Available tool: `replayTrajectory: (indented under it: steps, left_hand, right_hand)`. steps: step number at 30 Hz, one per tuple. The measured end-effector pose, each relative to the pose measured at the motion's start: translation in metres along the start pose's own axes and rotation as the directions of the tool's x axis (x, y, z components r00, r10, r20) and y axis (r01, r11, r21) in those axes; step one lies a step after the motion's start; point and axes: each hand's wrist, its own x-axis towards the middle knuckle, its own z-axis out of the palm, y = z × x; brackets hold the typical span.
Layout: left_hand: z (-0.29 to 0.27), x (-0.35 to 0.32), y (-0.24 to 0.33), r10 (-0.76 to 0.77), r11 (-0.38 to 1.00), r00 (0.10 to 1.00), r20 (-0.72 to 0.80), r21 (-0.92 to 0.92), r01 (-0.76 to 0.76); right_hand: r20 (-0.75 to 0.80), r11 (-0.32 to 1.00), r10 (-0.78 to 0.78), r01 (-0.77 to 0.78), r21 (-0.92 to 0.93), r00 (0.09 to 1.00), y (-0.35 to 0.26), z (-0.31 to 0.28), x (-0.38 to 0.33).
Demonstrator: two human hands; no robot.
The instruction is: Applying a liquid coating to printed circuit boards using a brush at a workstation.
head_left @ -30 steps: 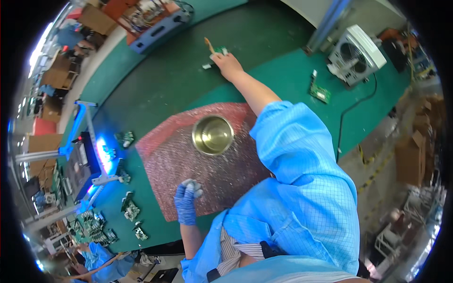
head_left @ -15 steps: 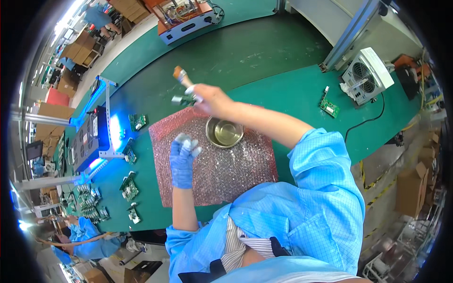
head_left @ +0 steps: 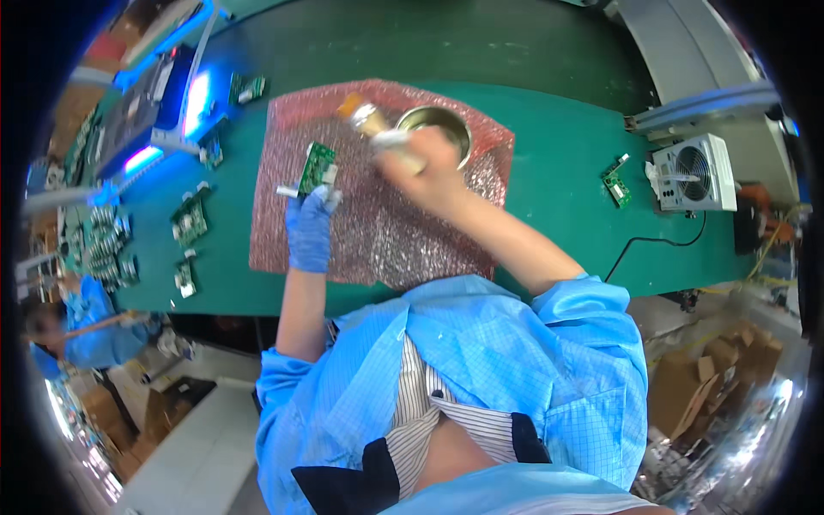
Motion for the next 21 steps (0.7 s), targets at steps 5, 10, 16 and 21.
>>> replayTrajectory:
  steps: [5,10,16,21]
  left_hand:
    - [-0.011,-0.006,0.015,0.040,0.974,0.997,-0.072,0.223,-0.023]
    - [0.001,0.001,0.021,0.029,0.973,0.983,-0.183,0.232,0.015]
    - [0.000,0.006,0.029,-0.035,0.999,0.999,-0.005,0.017,0.035]
    - [0.011,0.010,0.037,0.036,0.948,0.995,0.090,0.312,-0.062]
  right_hand:
    - [-0.004,0.777,0.567,-0.533,0.336,0.824,0.037,-0.054,-0.007]
    - [0.137,0.700,0.690,-0.703,0.123,0.711,0.062,-0.065,-0.023]
    - [0.129,0.749,0.662,-0.658,-0.077,0.738,0.067,-0.059,-0.023]
    - [0.101,0.746,0.654,-0.662,0.072,0.749,0.061,-0.082,-0.013]
